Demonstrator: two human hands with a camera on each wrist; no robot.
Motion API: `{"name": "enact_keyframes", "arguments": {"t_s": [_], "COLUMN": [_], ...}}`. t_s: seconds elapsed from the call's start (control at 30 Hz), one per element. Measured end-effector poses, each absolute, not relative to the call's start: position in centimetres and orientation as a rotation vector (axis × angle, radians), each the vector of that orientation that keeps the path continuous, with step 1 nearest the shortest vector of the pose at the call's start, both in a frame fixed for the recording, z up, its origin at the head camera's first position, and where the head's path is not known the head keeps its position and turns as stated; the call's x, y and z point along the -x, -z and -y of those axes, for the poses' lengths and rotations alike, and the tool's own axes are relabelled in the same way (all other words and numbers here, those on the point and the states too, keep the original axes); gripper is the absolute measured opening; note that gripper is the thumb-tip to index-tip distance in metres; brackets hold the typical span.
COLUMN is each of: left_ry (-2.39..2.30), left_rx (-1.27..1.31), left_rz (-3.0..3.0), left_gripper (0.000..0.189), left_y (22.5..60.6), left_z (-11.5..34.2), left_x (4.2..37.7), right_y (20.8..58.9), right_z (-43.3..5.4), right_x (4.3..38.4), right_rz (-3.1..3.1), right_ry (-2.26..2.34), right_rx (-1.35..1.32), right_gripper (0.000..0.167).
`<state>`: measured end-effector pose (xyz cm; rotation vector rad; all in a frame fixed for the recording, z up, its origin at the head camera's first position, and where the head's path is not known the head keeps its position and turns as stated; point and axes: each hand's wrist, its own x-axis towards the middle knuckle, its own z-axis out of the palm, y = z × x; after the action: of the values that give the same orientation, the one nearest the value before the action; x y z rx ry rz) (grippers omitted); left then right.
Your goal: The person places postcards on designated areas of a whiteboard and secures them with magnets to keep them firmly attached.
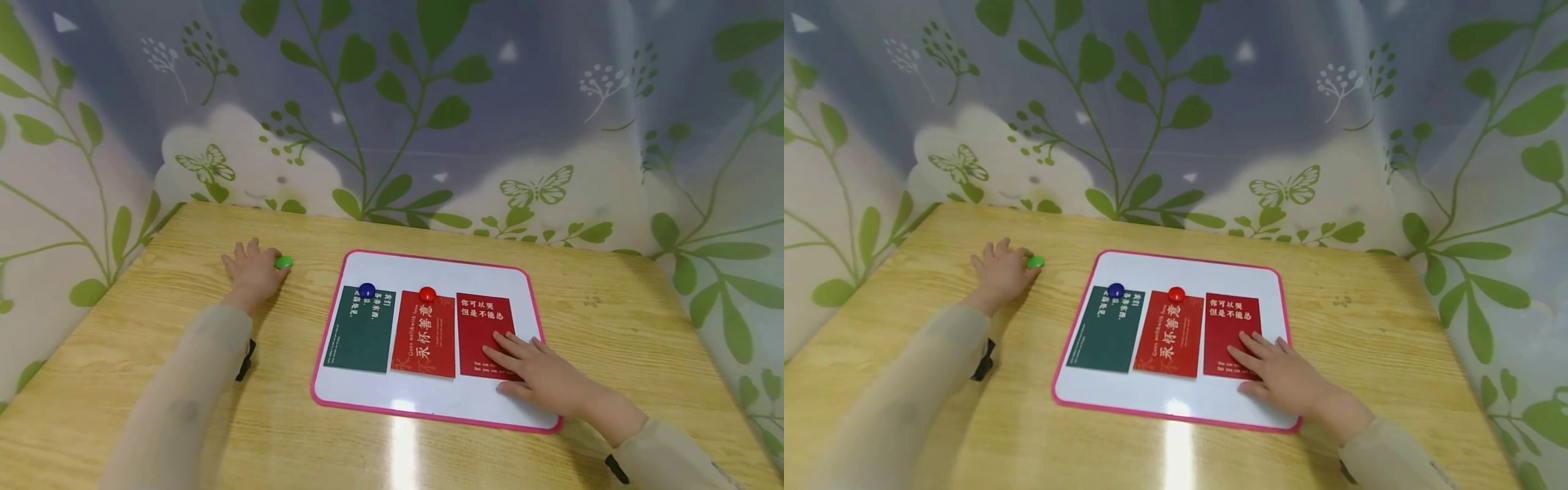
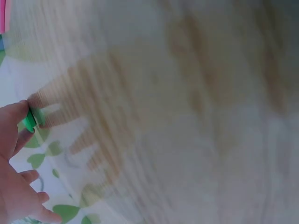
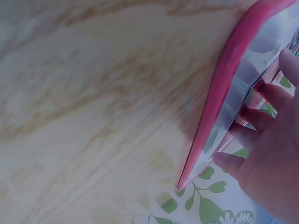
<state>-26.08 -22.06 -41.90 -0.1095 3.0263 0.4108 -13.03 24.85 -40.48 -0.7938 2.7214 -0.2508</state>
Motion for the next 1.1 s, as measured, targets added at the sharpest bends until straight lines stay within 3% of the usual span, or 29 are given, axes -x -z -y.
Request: {"name": "enact_keyframes", "arguments": {"t_s": [0.43,1.1], "left_ry": [-0.381,-0.48], "left_rx": [0.088,-0.136], "left_rz": [-3.064,-3.127], "left_gripper": [0.044,0.041], "left_y": [41.2,39.2], "left_z": [21.5,15.0], "left_x": [25.5,24.9], "right_y": [40.4,40.7], "right_z": [-24.6,-24.0], "right_x": [12.9,12.5], "right_rz": [-2.779,-2.832], "right_ry": [0.217,0.162], "right_rx": [0.786,0.832], "right_gripper": [0.058,0.054]}}
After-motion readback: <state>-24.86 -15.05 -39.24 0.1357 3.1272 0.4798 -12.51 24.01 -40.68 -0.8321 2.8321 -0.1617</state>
